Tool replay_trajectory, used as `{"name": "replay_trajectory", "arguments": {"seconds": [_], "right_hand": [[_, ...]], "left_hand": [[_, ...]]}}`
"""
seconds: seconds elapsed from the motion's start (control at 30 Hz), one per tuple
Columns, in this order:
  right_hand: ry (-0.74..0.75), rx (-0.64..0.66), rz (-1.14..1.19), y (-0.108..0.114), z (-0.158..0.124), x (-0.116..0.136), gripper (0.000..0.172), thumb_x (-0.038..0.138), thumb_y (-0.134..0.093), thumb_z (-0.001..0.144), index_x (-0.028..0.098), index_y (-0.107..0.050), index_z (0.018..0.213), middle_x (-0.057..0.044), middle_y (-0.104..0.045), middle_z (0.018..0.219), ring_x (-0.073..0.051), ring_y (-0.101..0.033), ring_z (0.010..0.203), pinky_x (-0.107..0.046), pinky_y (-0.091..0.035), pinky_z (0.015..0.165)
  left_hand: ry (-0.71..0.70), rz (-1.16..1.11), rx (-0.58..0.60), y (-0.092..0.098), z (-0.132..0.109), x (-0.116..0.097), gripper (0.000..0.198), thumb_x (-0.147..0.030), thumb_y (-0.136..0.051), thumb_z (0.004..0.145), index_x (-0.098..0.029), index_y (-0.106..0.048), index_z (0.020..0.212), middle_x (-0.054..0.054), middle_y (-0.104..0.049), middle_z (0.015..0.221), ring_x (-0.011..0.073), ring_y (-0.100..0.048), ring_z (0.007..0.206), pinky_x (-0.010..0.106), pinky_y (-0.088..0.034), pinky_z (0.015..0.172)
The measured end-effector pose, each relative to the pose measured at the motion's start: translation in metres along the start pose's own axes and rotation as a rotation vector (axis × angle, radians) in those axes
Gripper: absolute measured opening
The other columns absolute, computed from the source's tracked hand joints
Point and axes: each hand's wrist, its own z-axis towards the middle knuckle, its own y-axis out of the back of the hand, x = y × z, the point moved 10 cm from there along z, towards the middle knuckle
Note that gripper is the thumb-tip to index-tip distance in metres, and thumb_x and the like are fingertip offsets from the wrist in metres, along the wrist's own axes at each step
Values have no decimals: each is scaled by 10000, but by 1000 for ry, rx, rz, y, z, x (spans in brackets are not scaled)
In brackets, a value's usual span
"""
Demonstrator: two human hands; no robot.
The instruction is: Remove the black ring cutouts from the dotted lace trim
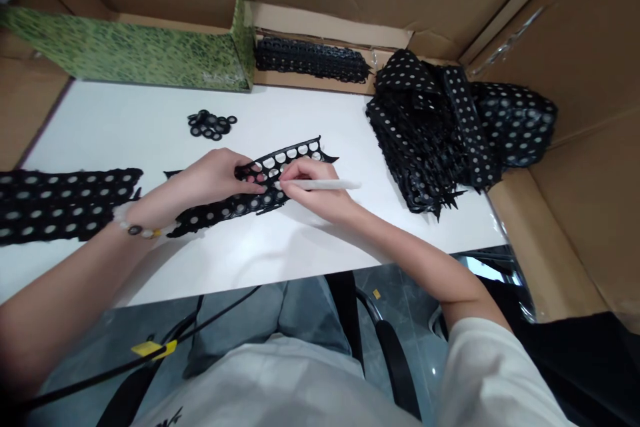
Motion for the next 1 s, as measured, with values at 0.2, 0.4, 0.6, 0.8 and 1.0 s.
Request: {"name": "replay_trajectory", "arguments": {"seconds": [0.2, 0.4, 0.6, 0.8, 1.0], "right_hand": [[6, 24, -108, -8, 1, -4, 138, 297, -662, 883, 232, -644, 763, -43, -757, 884, -211, -699, 872, -367, -526, 823], [16, 32, -150, -10, 1, -6, 138, 282, -658, 887, 235, -636, 760, -39, -749, 887, -215, -690, 893, -376, -518, 847], [1, 21, -130, -11, 1, -6, 139, 283, -664, 887, 237, -637, 759, -42, -757, 912, -219, -697, 917, -383, -525, 869], [32, -3, -149, -11, 1, -9, 139, 249, -653, 889, 236, -626, 753, -42, -751, 903, -222, -701, 936, -383, -526, 879], [55, -14, -207, -8, 3, -5, 170, 250, -645, 890, 235, -614, 724, -45, -729, 865, -222, -679, 881, -382, -512, 840]], "left_hand": [[-135, 49, -85, -3, -4, -14, 272, -468, -693, 818, -196, -683, 803, 73, -776, 853, 259, -696, 792, 317, -426, 700], [-92, 60, -69, -1, -3, -12, 268, -447, -759, 759, -205, -644, 748, 55, -749, 788, 251, -682, 760, 306, -438, 691], [-26, 47, -38, -1, -3, -9, 342, -470, -720, 765, -211, -541, 632, 35, -642, 630, 220, -604, 657, 319, -402, 642], [-44, -152, -15, -14, 0, -8, 310, -496, -657, 756, -193, -594, 744, 54, -727, 792, 222, -618, 742, 308, -418, 656], [-107, -120, 18, -11, 0, -16, 369, -563, -657, 744, -197, -621, 771, 39, -693, 758, 222, -616, 731, 308, -405, 668]]}}
